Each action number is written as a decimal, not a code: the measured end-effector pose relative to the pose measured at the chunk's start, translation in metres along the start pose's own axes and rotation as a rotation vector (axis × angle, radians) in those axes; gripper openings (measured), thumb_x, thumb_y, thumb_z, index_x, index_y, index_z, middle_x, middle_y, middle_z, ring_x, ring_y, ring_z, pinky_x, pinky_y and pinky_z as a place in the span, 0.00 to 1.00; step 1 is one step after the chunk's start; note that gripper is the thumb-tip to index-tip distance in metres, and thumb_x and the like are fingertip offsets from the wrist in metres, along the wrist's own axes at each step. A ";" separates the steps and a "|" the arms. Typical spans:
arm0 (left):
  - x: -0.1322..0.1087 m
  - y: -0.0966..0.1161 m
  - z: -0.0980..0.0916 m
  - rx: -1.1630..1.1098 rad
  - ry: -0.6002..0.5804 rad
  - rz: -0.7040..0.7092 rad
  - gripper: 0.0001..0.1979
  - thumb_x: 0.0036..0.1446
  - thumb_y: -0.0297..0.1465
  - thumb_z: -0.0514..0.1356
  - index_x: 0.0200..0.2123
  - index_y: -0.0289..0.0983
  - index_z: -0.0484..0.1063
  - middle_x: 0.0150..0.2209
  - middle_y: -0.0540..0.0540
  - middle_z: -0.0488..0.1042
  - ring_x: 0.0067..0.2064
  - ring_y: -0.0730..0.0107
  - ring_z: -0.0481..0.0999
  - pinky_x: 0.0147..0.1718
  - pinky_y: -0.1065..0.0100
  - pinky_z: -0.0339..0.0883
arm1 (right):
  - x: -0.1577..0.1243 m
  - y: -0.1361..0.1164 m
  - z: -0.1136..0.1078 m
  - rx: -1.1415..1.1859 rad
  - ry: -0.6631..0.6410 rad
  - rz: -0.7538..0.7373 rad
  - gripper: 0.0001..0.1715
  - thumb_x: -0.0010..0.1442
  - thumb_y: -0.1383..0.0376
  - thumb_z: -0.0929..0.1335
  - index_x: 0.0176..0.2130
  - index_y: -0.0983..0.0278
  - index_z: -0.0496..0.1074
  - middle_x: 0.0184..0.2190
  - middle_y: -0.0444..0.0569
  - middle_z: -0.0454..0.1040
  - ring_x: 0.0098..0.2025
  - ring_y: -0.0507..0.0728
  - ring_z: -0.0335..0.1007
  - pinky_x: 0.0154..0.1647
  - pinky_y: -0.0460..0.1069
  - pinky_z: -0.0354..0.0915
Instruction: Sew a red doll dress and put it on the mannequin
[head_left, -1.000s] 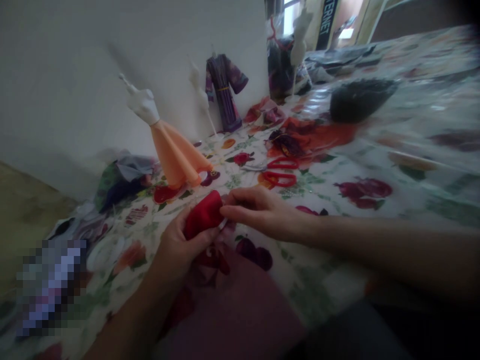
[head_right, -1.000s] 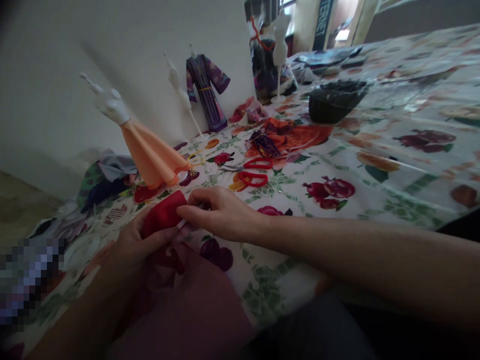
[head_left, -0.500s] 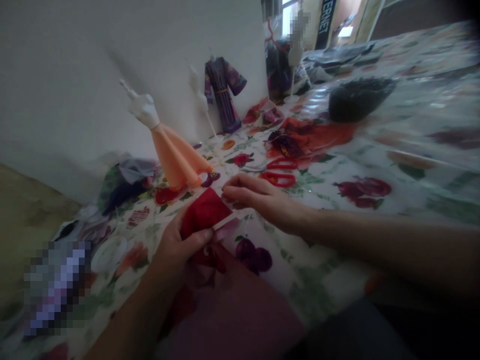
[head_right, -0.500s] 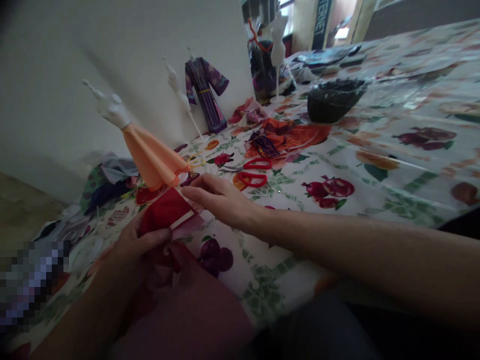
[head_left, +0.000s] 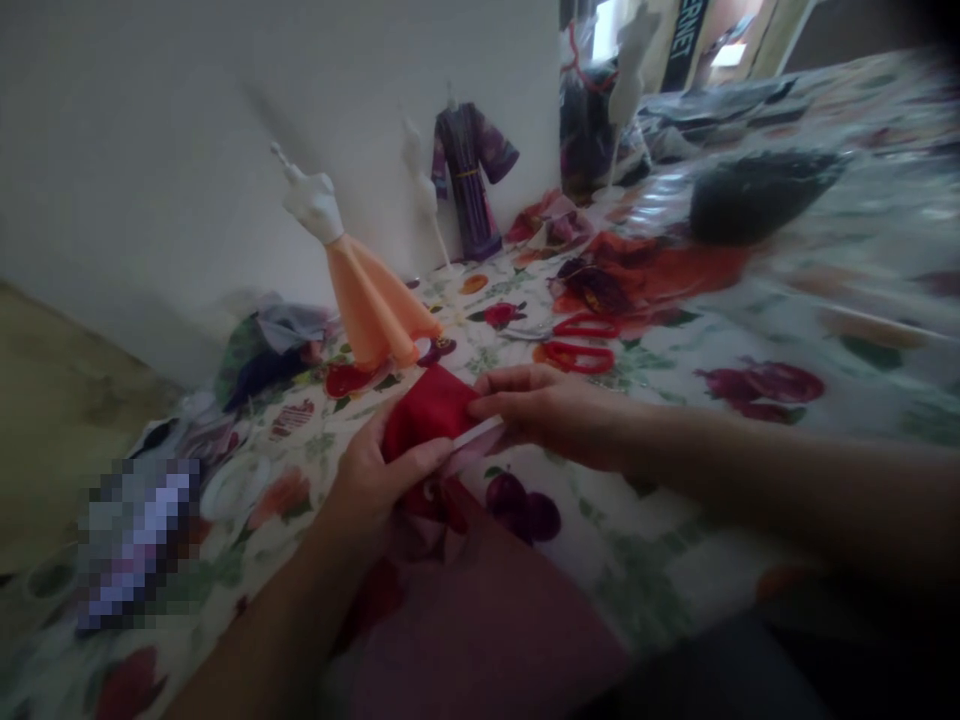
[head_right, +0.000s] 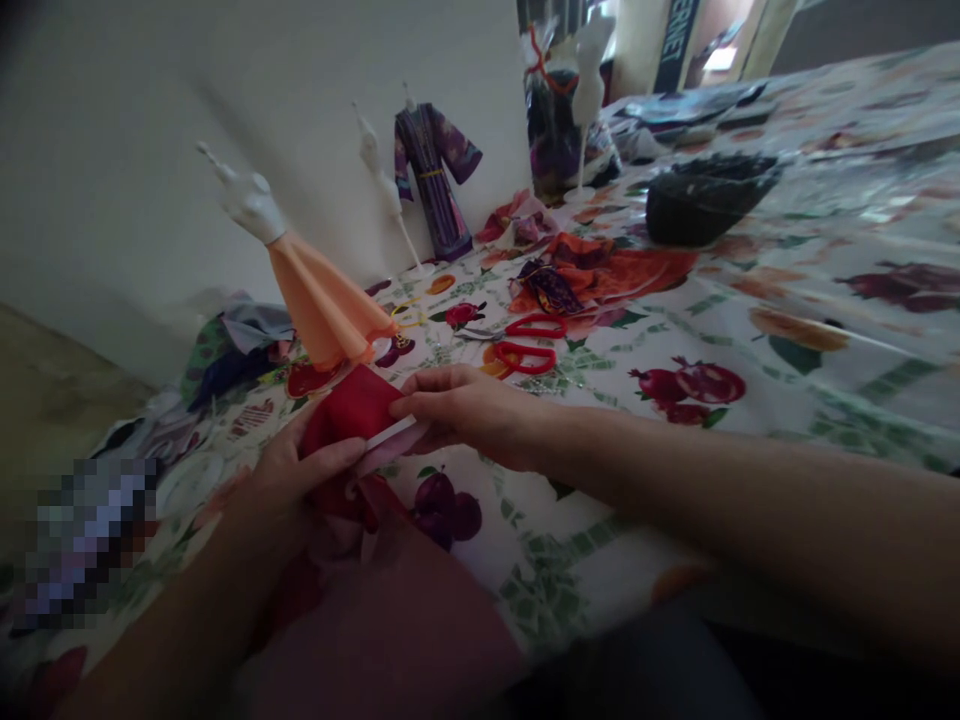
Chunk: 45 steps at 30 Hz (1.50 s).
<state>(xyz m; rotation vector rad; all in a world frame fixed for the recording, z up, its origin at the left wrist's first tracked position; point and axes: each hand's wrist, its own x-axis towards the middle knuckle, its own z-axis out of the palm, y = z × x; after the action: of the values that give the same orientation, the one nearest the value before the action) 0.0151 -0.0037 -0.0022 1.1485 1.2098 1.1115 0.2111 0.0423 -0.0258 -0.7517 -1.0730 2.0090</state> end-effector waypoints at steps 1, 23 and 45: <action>-0.001 0.001 0.001 0.002 -0.006 0.000 0.27 0.44 0.33 0.75 0.49 0.39 0.76 0.36 0.49 0.81 0.30 0.72 0.78 0.28 0.75 0.71 | 0.000 0.000 0.000 -0.009 0.003 0.000 0.07 0.53 0.67 0.76 0.31 0.61 0.74 0.27 0.42 0.75 0.30 0.51 0.74 0.39 0.48 0.72; -0.004 0.004 -0.003 -0.029 -0.150 -0.225 0.25 0.44 0.33 0.76 0.47 0.37 0.78 0.33 0.45 0.83 0.28 0.67 0.80 0.27 0.71 0.75 | 0.001 0.002 0.001 -0.007 -0.047 -0.039 0.08 0.55 0.65 0.76 0.32 0.64 0.75 0.28 0.43 0.76 0.30 0.50 0.74 0.38 0.47 0.72; -0.005 0.008 -0.001 -0.147 -0.125 -0.241 0.12 0.46 0.32 0.75 0.34 0.36 0.80 0.23 0.52 0.77 0.21 0.77 0.74 0.22 0.77 0.68 | -0.002 0.000 -0.001 -0.011 -0.174 -0.056 0.07 0.57 0.66 0.75 0.37 0.64 0.76 0.34 0.45 0.79 0.37 0.50 0.77 0.42 0.46 0.72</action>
<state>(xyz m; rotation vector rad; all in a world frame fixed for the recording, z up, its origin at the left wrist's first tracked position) 0.0141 -0.0075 0.0062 0.9197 1.1170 0.9173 0.2129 0.0411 -0.0262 -0.5539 -1.1919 2.0510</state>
